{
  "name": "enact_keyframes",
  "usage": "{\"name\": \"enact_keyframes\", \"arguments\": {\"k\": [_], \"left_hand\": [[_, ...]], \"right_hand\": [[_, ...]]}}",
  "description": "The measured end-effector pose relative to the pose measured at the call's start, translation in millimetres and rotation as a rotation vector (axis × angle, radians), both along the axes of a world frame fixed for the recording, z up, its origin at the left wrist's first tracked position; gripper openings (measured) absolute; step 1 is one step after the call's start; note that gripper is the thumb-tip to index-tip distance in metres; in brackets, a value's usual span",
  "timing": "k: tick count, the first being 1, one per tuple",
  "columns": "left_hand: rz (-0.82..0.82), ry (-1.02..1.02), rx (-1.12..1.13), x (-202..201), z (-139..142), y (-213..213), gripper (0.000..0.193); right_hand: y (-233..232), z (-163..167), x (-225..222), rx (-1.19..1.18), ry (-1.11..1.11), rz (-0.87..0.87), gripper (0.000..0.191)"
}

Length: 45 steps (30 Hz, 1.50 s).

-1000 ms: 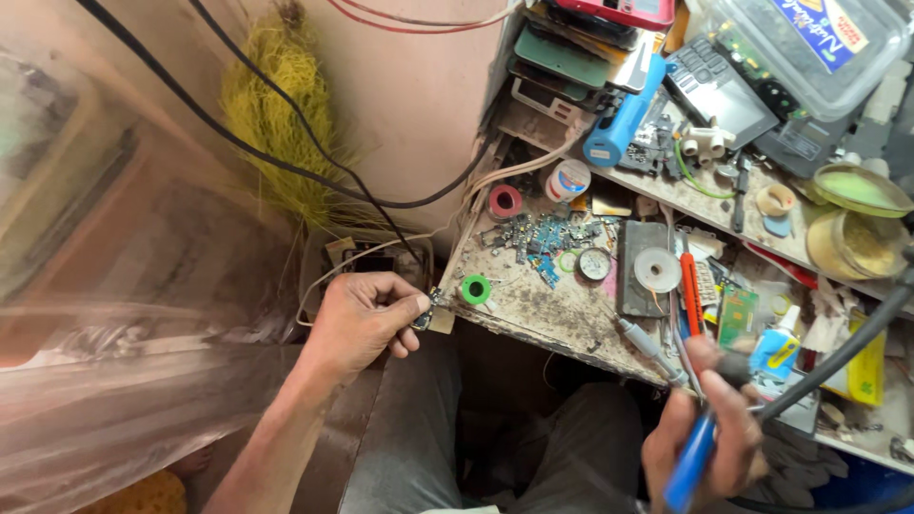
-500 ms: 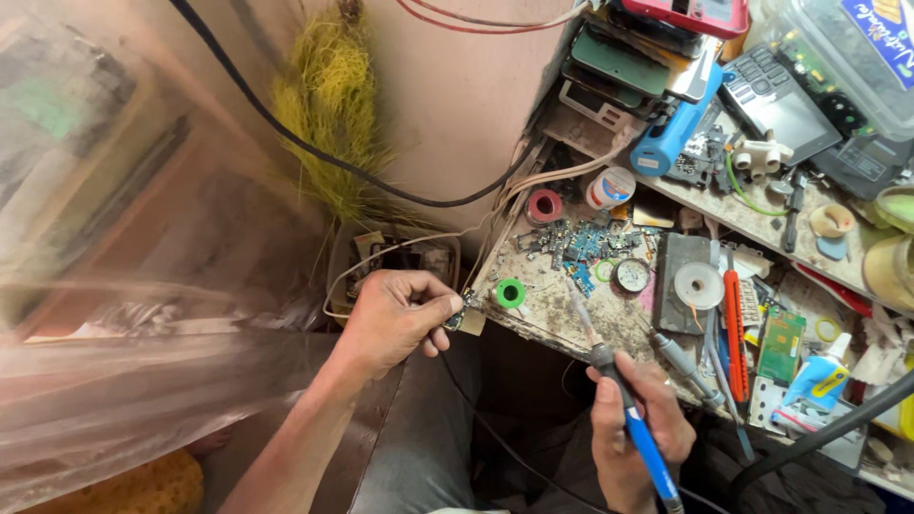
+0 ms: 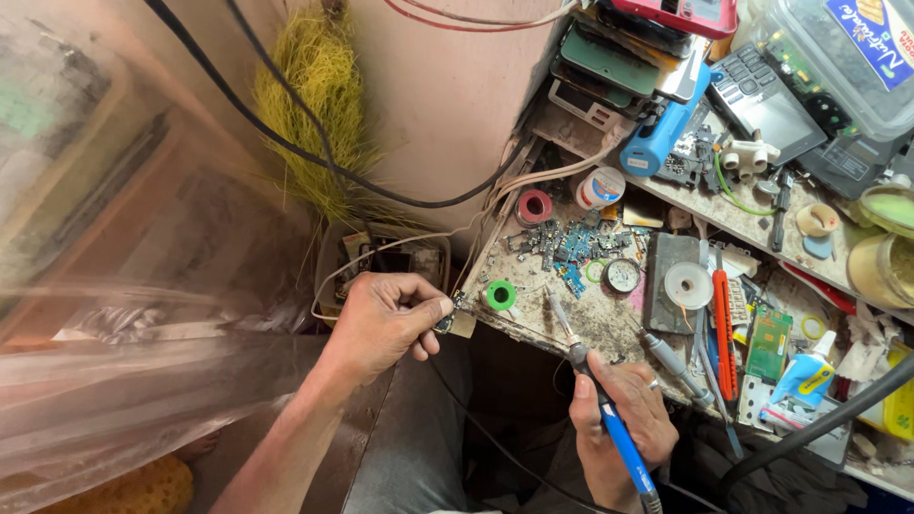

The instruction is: The person uses a soldering iron to work on a small electronic component held in their left hand. They repeatedly apply heat and solder, then use a brush to clean the component. The person also sprays a liquid onto the component from a bottle.

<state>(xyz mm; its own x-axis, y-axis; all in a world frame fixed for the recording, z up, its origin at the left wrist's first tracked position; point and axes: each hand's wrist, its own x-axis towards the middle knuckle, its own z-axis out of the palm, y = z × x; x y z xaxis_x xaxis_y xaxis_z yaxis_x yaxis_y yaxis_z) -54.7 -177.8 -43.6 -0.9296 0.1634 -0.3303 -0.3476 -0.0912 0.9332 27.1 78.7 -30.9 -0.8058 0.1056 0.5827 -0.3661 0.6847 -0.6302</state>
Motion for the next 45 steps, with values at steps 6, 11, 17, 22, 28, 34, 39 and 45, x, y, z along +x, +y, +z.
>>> {"name": "enact_keyframes", "arguments": {"k": [6,11,17,22,28,34,39,45], "left_hand": [[0.006,-0.010,-0.001,0,0,0,0.013],[0.004,-0.012,0.011,0,1,2,0.013],[-0.001,0.001,-0.018,0,5,1,0.014],[-0.016,-0.013,-0.047,-3,5,-2,0.017],[-0.021,-0.018,-0.037,-7,1,-5,0.017],[-0.024,-0.021,-0.062,-12,-2,-10,0.018],[-0.025,-0.026,-0.081,-15,-3,-12,0.018],[-0.018,-0.032,-0.075,-16,-1,-11,0.018]], "right_hand": [[-1,1,-2,0.017,0.006,0.008,0.020],[0,2,-3,0.018,0.027,0.016,0.019],[5,-9,5,-0.135,-0.020,-0.023,0.020],[4,-23,9,-0.399,0.068,0.053,0.019],[-15,-27,-3,-0.323,0.043,0.223,0.021],[-35,-25,-11,-0.259,-0.020,0.201,0.021],[-41,-29,-16,-0.252,-0.015,0.197,0.021],[-40,-31,-20,-0.190,-0.008,0.205,0.021]]}}
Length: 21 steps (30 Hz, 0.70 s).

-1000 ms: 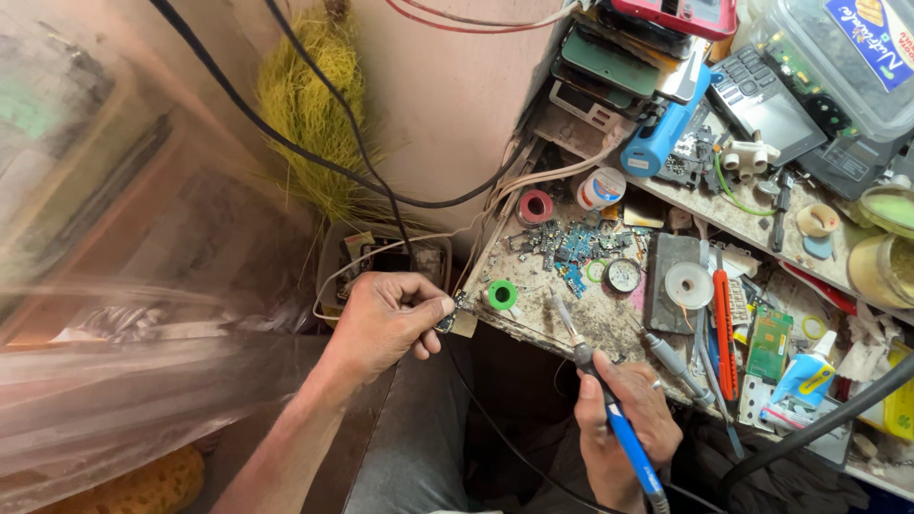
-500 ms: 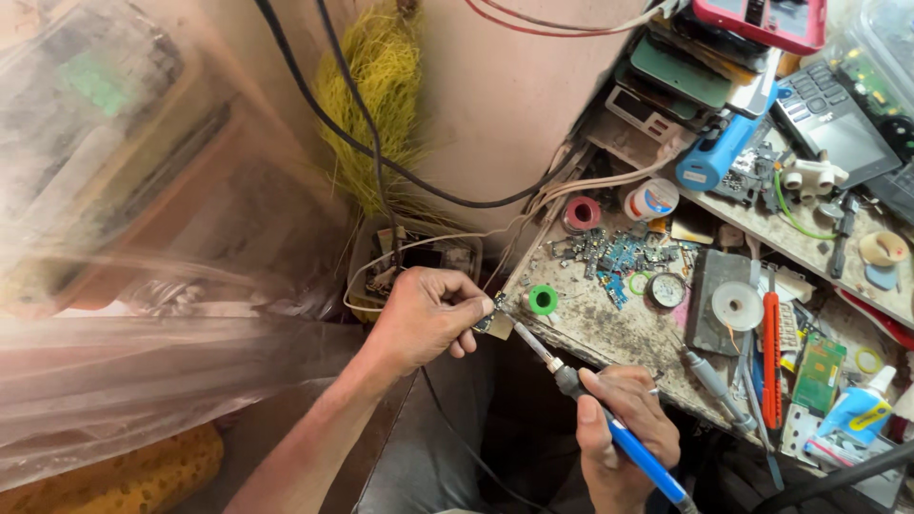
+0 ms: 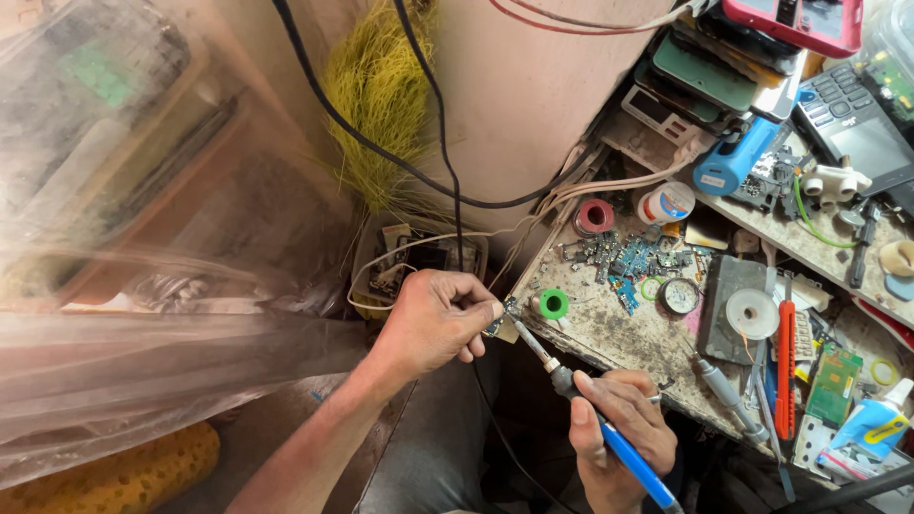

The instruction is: The person uses a soldering iron to work on a small electronic component held in their left hand. They repeatedly apply heat and solder, then use a brush to clean the component. The person also sprays a liquid onto the component from a bottle.

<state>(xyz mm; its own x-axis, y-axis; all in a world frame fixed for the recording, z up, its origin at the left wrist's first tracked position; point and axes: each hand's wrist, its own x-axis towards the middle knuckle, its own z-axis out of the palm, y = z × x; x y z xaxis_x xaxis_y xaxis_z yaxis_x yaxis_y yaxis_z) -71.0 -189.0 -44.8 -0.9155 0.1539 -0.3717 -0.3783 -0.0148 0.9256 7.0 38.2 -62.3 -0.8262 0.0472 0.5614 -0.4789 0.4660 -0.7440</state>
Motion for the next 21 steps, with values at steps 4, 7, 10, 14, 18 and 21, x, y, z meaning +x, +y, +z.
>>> {"name": "enact_keyframes", "arguments": {"k": [4,7,10,14,18,21], "left_hand": [[-0.002,0.001,-0.013,0.8,1.8,-0.2,0.018],[-0.002,-0.005,-0.015,0.9,2.5,-0.3,0.018],[-0.005,0.000,-0.018,0.6,2.5,-0.2,0.018],[-0.007,0.012,-0.005,0.0,2.6,0.0,0.018],[-0.010,0.004,-0.021,-1.0,3.3,0.3,0.018],[-0.011,0.004,-0.030,-0.7,3.9,-0.2,0.018]], "right_hand": [[0.8,2.1,0.3,0.051,0.007,0.014,0.019],[2.8,3.7,0.1,0.094,0.019,0.034,0.020],[4.7,3.3,-0.6,0.110,0.034,0.055,0.021],[5.3,0.2,-0.2,0.029,0.033,0.034,0.021],[6.4,-1.6,-0.4,0.058,0.037,0.052,0.021],[6.3,-1.7,-0.8,0.075,0.027,0.049,0.022]]}}
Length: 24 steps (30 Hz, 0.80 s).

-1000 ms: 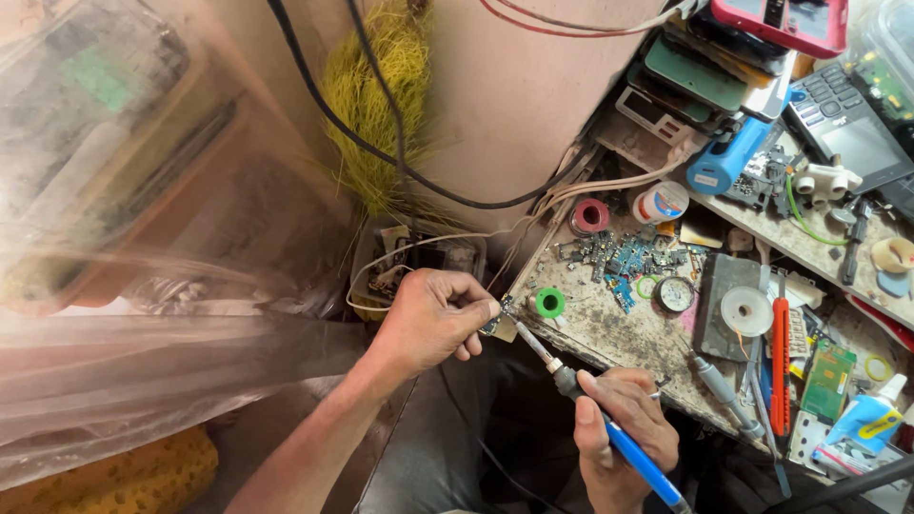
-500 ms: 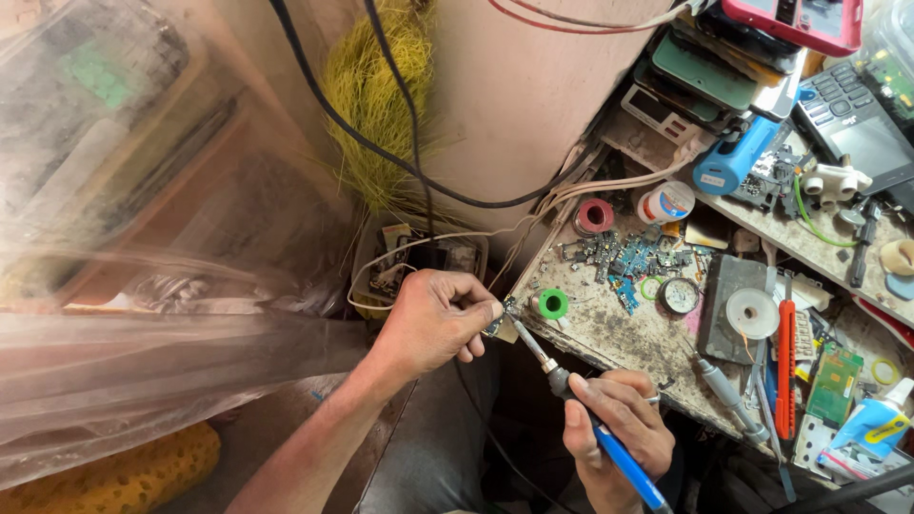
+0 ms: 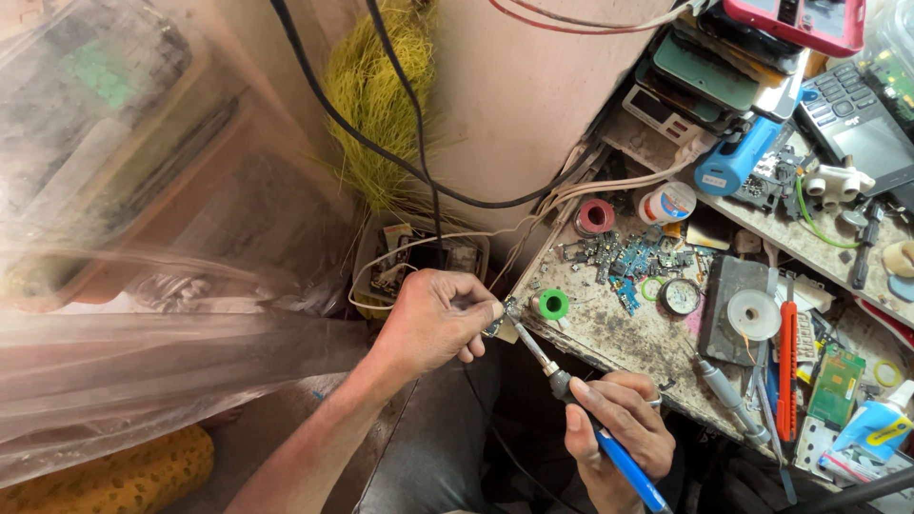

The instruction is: The person uses a soldering iron to work on a small electronic component held in their left hand. They repeatedly apply heat and solder, then use a brush to clean the component. The person also sprays a liquid onto the component from a bottle.

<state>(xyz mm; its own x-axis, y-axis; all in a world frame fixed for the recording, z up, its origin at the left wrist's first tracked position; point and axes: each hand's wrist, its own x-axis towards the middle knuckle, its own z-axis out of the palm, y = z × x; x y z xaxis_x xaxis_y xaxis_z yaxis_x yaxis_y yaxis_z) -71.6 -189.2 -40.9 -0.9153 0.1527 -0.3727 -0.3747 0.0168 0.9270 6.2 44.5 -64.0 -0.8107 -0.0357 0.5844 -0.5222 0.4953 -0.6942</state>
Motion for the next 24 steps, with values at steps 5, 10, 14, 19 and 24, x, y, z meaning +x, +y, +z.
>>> {"name": "enact_keyframes", "arguments": {"k": [5,10,14,19,24], "left_hand": [[-0.007,0.016,-0.003,1,0,1,0.019],[-0.017,0.007,-0.001,1,0,2,0.019],[-0.017,0.021,0.018,3,0,-1,0.019],[-0.016,0.021,0.035,3,-1,-1,0.018],[-0.012,0.028,0.032,5,1,-1,0.018]], "right_hand": [[-1,1,-1,0.002,0.009,0.005,0.022],[-2,6,0,0.017,0.000,0.010,0.022],[-3,12,3,0.048,-0.030,0.017,0.022],[-4,17,3,0.056,-0.044,0.017,0.022],[-3,14,4,-0.028,-0.052,-0.025,0.022]]}}
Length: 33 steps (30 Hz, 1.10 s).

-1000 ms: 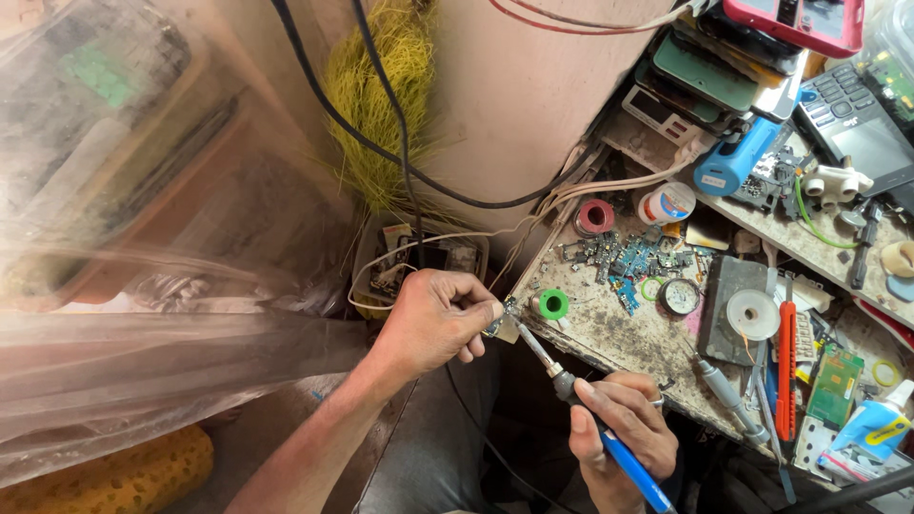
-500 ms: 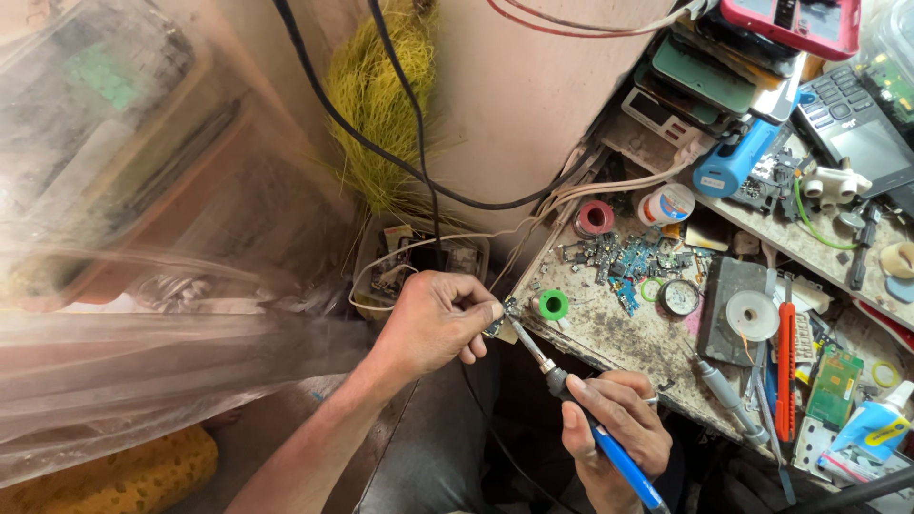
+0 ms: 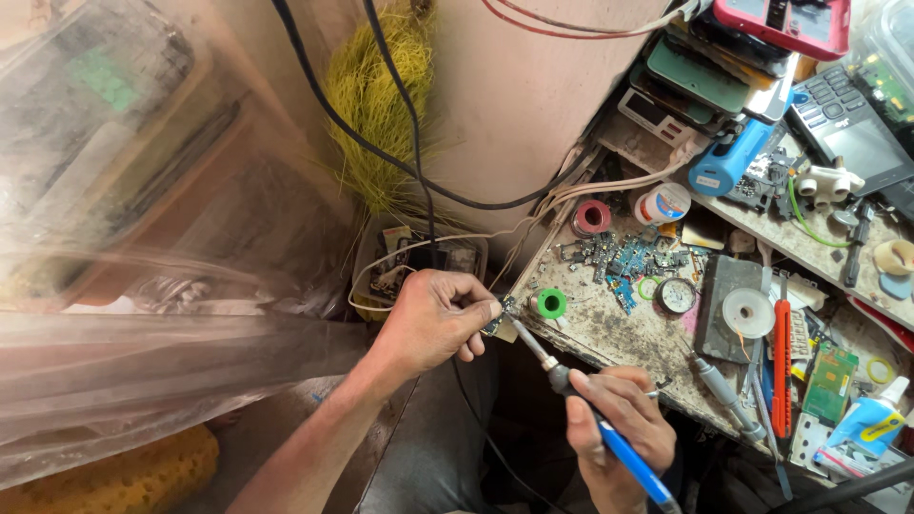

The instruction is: The person uses a soldering iron to work on a small electronic component held in their left hand. They repeatedly apply heat and solder, then use a brush to clean the component. The person also sprays a liquid onto the component from a bottle.

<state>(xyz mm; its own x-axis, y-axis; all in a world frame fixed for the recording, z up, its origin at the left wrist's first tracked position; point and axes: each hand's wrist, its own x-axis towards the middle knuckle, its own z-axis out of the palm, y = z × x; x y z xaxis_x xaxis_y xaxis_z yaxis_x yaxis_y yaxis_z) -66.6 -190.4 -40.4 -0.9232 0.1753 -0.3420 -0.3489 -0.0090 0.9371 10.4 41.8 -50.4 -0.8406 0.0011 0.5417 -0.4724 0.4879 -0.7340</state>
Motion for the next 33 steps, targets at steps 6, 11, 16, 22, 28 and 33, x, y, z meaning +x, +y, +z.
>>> {"name": "enact_keyframes", "arguments": {"k": [6,11,16,22,28,33], "left_hand": [[0.003,0.011,0.002,0,-1,0,0.018],[-0.017,-0.003,-0.020,-3,1,-2,0.019],[-0.087,0.011,-0.088,-11,9,-6,0.018],[-0.126,0.035,-0.124,-17,15,-9,0.016],[-0.143,0.054,-0.093,-19,13,-10,0.017],[-0.141,0.046,-0.126,-21,14,-10,0.016]], "right_hand": [[3,-4,2,-0.055,0.001,-0.012,0.022],[2,-4,0,-0.047,0.003,-0.031,0.022],[1,0,-5,-0.039,-0.015,-0.011,0.022],[1,2,-7,-0.014,-0.032,-0.008,0.023],[0,2,-10,-0.012,-0.029,0.013,0.023],[0,4,-13,0.004,-0.038,0.010,0.024]]}}
